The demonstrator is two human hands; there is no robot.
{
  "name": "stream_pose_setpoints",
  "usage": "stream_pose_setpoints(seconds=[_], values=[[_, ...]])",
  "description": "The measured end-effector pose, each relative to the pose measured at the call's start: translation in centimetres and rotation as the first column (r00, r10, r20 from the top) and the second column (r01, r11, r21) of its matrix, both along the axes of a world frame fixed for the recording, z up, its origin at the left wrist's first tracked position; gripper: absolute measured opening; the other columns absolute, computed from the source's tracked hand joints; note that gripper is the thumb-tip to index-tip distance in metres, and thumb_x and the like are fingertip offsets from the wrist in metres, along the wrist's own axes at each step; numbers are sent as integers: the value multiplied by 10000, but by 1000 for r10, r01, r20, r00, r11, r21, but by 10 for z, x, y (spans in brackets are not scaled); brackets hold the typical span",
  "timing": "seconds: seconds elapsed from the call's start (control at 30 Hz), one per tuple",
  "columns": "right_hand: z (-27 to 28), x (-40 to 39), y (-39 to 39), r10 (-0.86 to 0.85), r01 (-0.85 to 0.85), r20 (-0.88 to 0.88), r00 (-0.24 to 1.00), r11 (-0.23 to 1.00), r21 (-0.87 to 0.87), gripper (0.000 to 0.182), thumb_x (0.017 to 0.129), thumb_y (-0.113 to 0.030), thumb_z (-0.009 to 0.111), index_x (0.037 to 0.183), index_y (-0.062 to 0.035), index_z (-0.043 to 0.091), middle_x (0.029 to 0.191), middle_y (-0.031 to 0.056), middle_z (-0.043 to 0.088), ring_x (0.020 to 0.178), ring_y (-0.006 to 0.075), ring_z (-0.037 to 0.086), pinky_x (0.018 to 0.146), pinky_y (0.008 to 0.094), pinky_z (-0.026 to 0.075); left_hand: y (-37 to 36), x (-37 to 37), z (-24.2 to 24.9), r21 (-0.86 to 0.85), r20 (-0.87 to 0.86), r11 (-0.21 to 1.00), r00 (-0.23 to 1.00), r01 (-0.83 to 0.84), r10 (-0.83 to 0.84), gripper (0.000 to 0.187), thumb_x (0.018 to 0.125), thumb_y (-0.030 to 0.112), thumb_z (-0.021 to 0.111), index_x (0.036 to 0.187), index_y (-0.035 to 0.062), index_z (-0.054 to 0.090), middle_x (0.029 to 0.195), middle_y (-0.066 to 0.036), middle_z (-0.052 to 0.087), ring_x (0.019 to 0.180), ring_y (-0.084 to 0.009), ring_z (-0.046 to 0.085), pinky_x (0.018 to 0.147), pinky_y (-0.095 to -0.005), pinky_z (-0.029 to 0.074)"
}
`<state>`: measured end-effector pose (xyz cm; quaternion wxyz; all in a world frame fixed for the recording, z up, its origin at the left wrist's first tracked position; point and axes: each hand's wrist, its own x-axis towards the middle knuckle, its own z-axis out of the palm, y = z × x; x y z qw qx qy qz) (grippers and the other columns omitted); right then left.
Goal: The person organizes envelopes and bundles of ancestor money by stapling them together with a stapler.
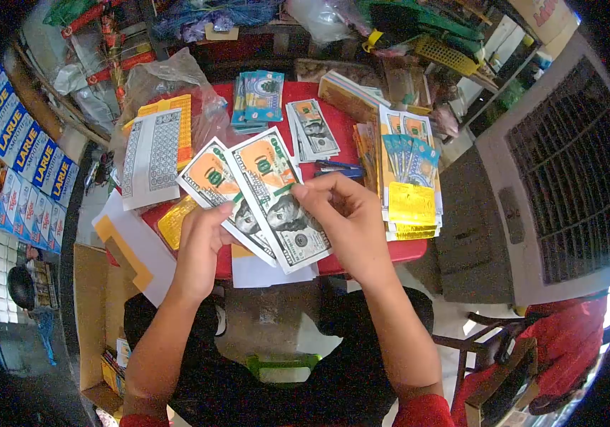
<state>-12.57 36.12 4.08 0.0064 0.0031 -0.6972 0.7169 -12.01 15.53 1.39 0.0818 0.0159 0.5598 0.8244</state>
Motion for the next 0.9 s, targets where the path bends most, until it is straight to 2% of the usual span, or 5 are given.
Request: stream_pose_setpoints(seconds=[0.3, 0.5, 0.7, 0.8, 0.9], values=[[-3, 0, -5, -31, 31, -41, 999, 999, -12, 114, 952, -109, 696, 986, -1, 695, 848, 2, 687, 756, 23, 590, 666, 192, 452, 10, 5, 8, 5, -83, 996, 993, 88, -87, 320, 991, 141, 640, 1237, -57, 585, 1139, -109, 681, 984, -131, 682, 824, -277, 567], [-1, 5, -11, -20, 21, 3, 1000, 999, -24, 112, 956, -100, 688, 1005, 1, 688, 865, 9, 694, 772, 35, 606, 684, 196, 464, 7, 8, 7, -64, -116, 996, 991, 64, -71, 331, 969, 156, 678, 1214, -56, 607, 1129, -115, 688, 977, -127, 682, 825, -273, 565], [-1, 4, -12, -5, 5, -75, 997, 1000, 10, 160, 954, -130, 695, 1043, 2, 680, 929, 17, 698, 850, 49, 613, 756, 226, 483, 5, 9, 9, -60, -120, 997, 992, 40, -47, 329, 962, 150, 686, 1210, -54, 611, 1126, -109, 693, 966, -123, 684, 816, -274, 565], [3, 4, -9, 117, -118, 22, 993, 991, 61, 185, 952, -141, 697, 1064, 4, 678, 962, 22, 699, 892, 58, 615, 803, 241, 487, 5, 8, 5, -78, -136, 995, 989, 56, -66, 313, 961, 145, 686, 1201, -45, 621, 1109, -103, 700, 952, -116, 682, 805, -272, 564], [3, 5, -7, 205, -201, 57, 977, 977, -68, 200, 946, -138, 702, 1089, -1, 674, 996, 29, 703, 923, 73, 629, 836, 245, 492, 5, 8, 2, -119, -140, 990, 986, 75, -91, 296, 959, 141, 688, 1190, -35, 633, 1089, -92, 708, 942, -111, 681, 792, -271, 561]])
